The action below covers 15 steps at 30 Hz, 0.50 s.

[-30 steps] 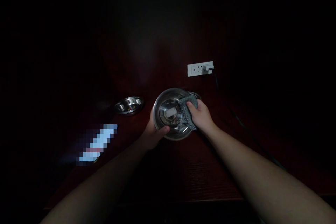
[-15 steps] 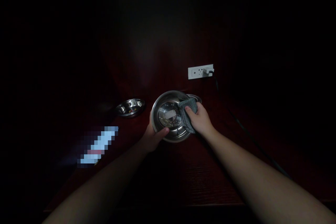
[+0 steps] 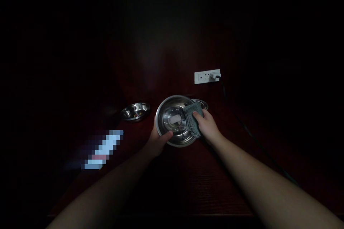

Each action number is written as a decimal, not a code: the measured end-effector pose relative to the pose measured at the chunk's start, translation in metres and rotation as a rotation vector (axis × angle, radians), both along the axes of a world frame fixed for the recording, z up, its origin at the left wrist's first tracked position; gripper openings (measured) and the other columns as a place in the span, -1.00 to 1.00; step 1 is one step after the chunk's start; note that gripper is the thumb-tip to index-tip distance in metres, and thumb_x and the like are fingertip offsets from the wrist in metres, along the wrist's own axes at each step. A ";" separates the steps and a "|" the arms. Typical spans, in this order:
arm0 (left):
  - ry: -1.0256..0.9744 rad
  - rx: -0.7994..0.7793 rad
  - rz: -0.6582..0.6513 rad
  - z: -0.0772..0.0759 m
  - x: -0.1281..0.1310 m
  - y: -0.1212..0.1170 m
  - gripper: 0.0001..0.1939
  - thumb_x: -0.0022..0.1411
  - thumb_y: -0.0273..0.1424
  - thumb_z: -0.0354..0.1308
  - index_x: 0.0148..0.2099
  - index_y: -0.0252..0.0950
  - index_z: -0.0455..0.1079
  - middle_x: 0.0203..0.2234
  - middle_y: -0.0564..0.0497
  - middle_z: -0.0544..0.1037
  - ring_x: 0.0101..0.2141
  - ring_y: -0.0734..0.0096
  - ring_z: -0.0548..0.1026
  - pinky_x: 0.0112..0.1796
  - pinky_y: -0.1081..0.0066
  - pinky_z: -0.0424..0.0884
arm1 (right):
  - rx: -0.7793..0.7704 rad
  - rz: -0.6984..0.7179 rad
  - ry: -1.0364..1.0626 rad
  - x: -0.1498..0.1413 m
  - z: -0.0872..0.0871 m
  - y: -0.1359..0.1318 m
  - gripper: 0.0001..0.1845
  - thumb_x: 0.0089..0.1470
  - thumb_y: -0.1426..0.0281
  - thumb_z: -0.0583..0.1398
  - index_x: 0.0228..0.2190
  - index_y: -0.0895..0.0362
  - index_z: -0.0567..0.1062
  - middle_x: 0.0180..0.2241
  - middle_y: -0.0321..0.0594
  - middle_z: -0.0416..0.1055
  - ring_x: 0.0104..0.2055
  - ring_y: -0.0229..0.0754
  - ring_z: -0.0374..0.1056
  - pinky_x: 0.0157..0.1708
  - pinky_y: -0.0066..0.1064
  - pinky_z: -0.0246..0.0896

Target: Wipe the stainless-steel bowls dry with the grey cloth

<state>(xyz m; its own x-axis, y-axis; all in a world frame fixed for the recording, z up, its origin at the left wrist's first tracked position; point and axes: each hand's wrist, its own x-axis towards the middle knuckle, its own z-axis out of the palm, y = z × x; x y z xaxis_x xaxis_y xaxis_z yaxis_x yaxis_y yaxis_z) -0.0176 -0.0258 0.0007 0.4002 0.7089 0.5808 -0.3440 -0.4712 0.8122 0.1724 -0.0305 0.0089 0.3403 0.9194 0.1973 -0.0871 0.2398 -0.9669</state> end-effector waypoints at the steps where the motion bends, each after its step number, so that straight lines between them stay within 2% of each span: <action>1: -0.001 0.010 -0.008 0.001 0.000 -0.001 -0.07 0.02 -0.26 0.26 0.30 -0.25 -0.21 0.14 -0.23 0.23 0.12 0.04 0.23 0.12 0.05 0.13 | -0.004 0.018 0.020 -0.001 0.000 -0.001 -0.69 -0.09 0.16 0.23 -0.33 0.09 0.41 -0.47 -0.30 0.44 -0.47 -0.19 0.37 -0.43 -0.35 0.31; 5: -0.006 0.040 -0.031 0.005 0.000 -0.002 -0.05 0.00 -0.23 0.26 0.30 -0.24 -0.21 0.16 -0.23 0.20 0.14 0.02 0.20 0.13 0.06 0.12 | 0.035 0.017 -0.017 -0.002 0.000 -0.001 -0.66 -0.08 0.13 0.22 -0.31 0.10 0.42 -0.45 -0.27 0.46 -0.45 -0.17 0.39 -0.40 -0.32 0.32; 10: -0.030 -0.001 -0.023 0.002 0.001 0.000 -0.08 0.00 -0.26 0.26 0.29 -0.24 -0.17 0.13 -0.24 0.24 0.11 0.02 0.24 0.10 0.04 0.16 | 0.119 -0.096 -0.219 0.004 -0.005 0.004 -0.63 -0.05 0.11 0.20 -0.28 0.12 0.42 -0.37 -0.20 0.45 -0.37 -0.14 0.37 -0.35 -0.30 0.30; 15: -0.029 -0.031 -0.026 0.001 0.002 0.001 -0.11 -0.01 -0.27 0.26 0.28 -0.24 -0.13 0.12 -0.22 0.26 0.10 0.00 0.25 0.10 0.03 0.15 | 0.105 -0.122 -0.296 0.010 -0.010 0.008 -0.62 -0.03 0.10 0.17 -0.27 0.12 0.42 -0.35 -0.17 0.45 -0.36 -0.11 0.37 -0.33 -0.24 0.30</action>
